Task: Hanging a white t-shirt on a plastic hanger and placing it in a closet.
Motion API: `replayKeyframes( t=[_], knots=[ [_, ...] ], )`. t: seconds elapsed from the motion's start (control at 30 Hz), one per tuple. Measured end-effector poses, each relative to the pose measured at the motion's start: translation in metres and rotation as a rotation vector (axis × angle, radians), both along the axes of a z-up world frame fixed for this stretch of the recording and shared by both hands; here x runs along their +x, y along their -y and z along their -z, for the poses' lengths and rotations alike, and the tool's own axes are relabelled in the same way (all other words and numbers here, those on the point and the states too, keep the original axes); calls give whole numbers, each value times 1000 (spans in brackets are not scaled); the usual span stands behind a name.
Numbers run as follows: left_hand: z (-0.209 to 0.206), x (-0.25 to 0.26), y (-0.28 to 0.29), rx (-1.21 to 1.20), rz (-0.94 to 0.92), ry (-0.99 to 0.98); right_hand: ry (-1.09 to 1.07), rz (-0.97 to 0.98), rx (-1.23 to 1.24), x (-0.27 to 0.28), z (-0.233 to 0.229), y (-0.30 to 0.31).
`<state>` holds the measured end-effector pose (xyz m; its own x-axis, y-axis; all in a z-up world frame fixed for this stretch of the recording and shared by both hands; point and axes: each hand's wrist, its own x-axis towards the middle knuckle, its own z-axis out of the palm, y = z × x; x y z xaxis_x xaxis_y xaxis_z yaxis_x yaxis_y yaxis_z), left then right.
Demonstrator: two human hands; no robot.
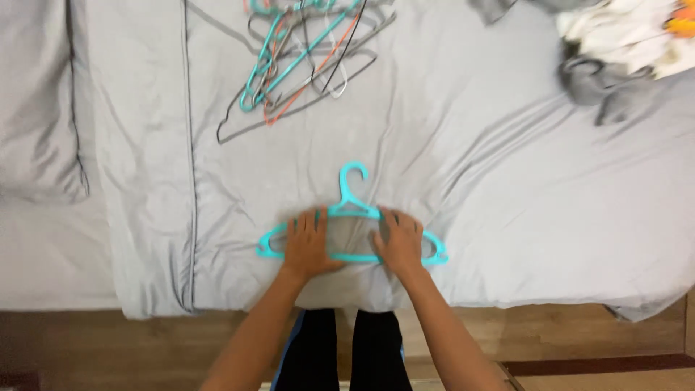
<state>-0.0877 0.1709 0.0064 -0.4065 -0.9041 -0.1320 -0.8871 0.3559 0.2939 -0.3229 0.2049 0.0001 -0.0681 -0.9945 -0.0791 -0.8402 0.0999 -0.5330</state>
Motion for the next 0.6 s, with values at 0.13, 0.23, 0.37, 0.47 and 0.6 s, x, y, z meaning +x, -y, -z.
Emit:
replayKeyframes(
  t=[0.13, 0.23, 0.37, 0.47, 0.6],
  knots=[
    [-45, -18, 17, -14, 73, 31, 30, 24, 10, -26, -20, -11],
    [-80, -32, 36, 6, 137, 55, 94, 49, 5, -40, -50, -4],
    [-118, -60, 64, -160, 191, 21, 185, 138, -142, -65, -97, 15],
    [-146, -73, 70, -247, 230, 5, 305, 194, -279, -80, -129, 16],
    [-186, -90, 62, -274, 238, -66, 487, 293, -155, -98, -189, 9]
  ],
)
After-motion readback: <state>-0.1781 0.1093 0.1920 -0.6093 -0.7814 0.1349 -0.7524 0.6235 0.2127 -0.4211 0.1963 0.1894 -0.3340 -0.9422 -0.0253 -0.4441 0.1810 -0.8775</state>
